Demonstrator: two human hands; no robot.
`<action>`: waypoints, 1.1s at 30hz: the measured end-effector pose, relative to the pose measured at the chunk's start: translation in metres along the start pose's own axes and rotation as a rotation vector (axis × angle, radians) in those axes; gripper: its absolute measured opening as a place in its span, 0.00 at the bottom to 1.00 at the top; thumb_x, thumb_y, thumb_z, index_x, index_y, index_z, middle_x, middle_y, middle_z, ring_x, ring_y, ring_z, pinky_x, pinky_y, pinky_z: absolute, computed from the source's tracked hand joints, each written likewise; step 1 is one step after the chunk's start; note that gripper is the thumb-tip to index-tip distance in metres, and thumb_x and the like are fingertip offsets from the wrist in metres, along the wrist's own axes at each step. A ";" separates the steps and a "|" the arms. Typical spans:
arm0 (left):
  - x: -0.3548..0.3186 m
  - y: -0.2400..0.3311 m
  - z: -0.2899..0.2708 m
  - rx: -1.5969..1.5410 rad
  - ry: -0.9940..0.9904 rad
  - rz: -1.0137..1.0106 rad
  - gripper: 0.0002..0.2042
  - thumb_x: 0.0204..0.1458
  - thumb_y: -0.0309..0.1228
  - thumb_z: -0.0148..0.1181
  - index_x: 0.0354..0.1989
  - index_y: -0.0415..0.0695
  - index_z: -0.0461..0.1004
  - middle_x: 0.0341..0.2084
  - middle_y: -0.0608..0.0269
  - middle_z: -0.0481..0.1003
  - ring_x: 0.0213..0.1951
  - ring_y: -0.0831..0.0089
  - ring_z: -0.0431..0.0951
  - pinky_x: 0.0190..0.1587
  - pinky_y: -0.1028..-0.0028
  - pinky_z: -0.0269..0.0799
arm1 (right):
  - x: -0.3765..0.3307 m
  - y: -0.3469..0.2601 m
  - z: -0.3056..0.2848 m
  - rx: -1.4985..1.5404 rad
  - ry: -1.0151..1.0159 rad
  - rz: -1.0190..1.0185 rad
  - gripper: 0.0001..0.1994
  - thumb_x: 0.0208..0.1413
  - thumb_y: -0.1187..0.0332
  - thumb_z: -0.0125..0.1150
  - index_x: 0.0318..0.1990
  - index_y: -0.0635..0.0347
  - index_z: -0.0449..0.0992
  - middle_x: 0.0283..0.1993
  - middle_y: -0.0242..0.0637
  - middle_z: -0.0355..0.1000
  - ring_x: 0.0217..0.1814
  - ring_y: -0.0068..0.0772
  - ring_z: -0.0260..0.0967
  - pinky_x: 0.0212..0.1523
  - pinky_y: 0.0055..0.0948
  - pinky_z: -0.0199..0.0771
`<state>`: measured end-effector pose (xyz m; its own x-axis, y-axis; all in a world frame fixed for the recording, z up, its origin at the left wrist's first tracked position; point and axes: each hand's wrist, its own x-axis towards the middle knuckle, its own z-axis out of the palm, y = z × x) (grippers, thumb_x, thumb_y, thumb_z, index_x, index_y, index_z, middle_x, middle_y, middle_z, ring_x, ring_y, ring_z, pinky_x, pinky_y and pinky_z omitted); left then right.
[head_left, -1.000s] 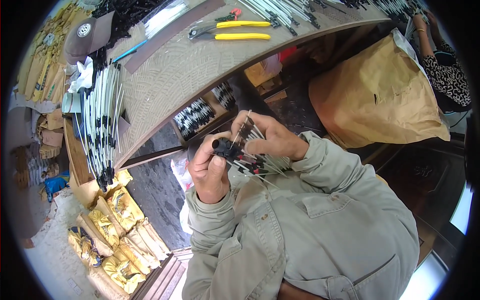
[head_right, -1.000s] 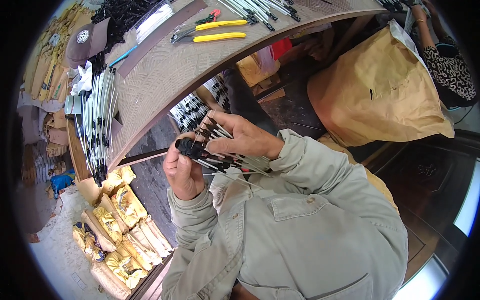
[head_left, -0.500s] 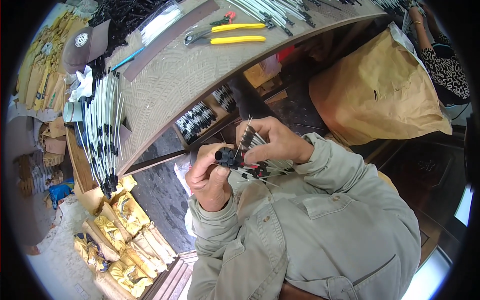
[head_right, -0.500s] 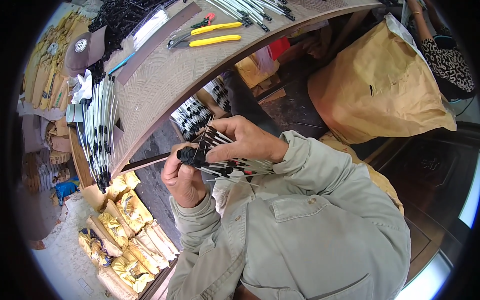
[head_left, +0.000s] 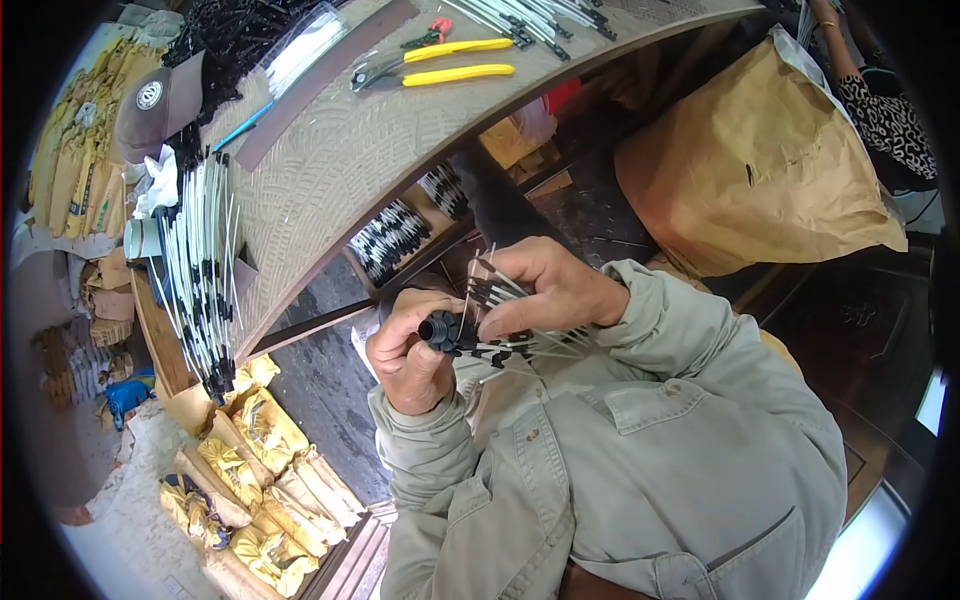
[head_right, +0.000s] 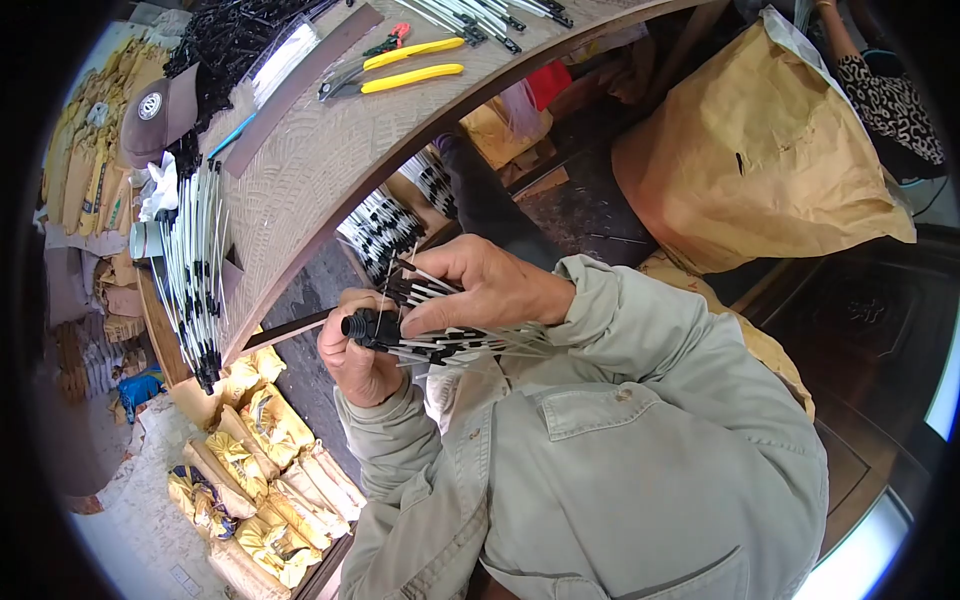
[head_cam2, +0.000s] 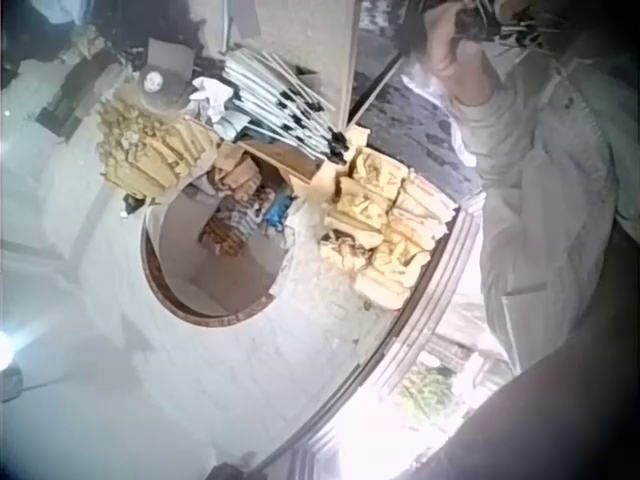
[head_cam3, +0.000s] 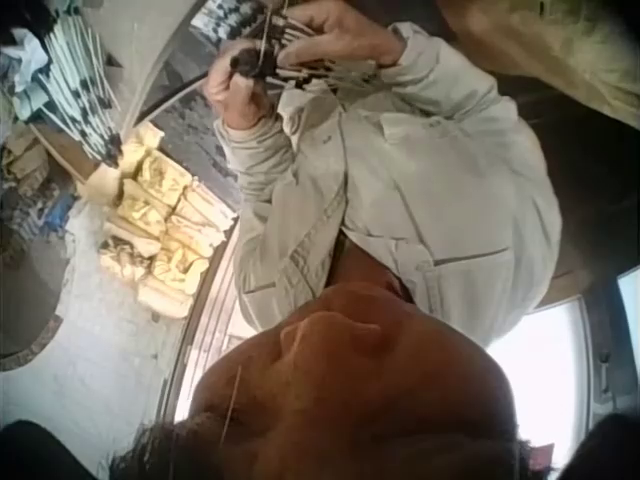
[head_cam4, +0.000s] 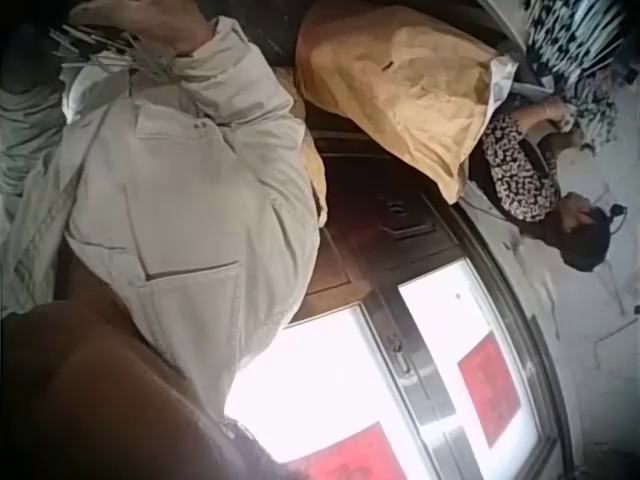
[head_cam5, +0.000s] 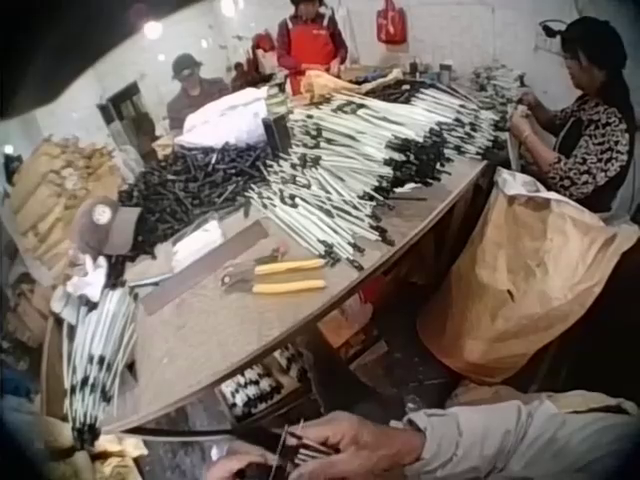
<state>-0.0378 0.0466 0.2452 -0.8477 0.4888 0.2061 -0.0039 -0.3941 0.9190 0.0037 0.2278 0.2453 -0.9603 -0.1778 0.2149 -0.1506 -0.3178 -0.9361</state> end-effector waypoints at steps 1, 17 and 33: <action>0.000 0.000 -0.003 0.017 -0.022 -0.004 0.19 0.45 0.36 0.62 0.36 0.30 0.74 0.32 0.48 0.73 0.34 0.66 0.73 0.38 0.71 0.69 | 0.002 -0.003 -0.001 0.042 -0.031 0.085 0.07 0.45 0.73 0.65 0.29 0.65 0.72 0.24 0.26 0.66 0.26 0.13 0.61 0.27 0.17 0.59; 0.013 0.007 -0.010 0.013 -0.265 -0.091 0.18 0.44 0.38 0.65 0.34 0.32 0.75 0.31 0.49 0.75 0.32 0.68 0.72 0.37 0.73 0.65 | 0.000 0.009 0.004 0.290 -0.119 0.133 0.12 0.43 0.66 0.67 0.27 0.62 0.70 0.28 0.29 0.64 0.33 0.21 0.59 0.35 0.23 0.57; 0.038 0.018 -0.002 0.010 -0.528 0.131 0.17 0.39 0.41 0.66 0.31 0.39 0.79 0.30 0.62 0.73 0.37 0.68 0.64 0.42 0.70 0.59 | 0.003 -0.021 -0.003 0.279 -0.297 0.283 0.12 0.46 0.66 0.66 0.27 0.65 0.71 0.30 0.30 0.69 0.31 0.15 0.62 0.31 0.20 0.61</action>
<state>-0.0711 0.0571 0.2687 -0.4586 0.7618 0.4575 0.0913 -0.4716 0.8770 0.0034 0.2364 0.2645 -0.8401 -0.5378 0.0707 0.2144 -0.4488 -0.8675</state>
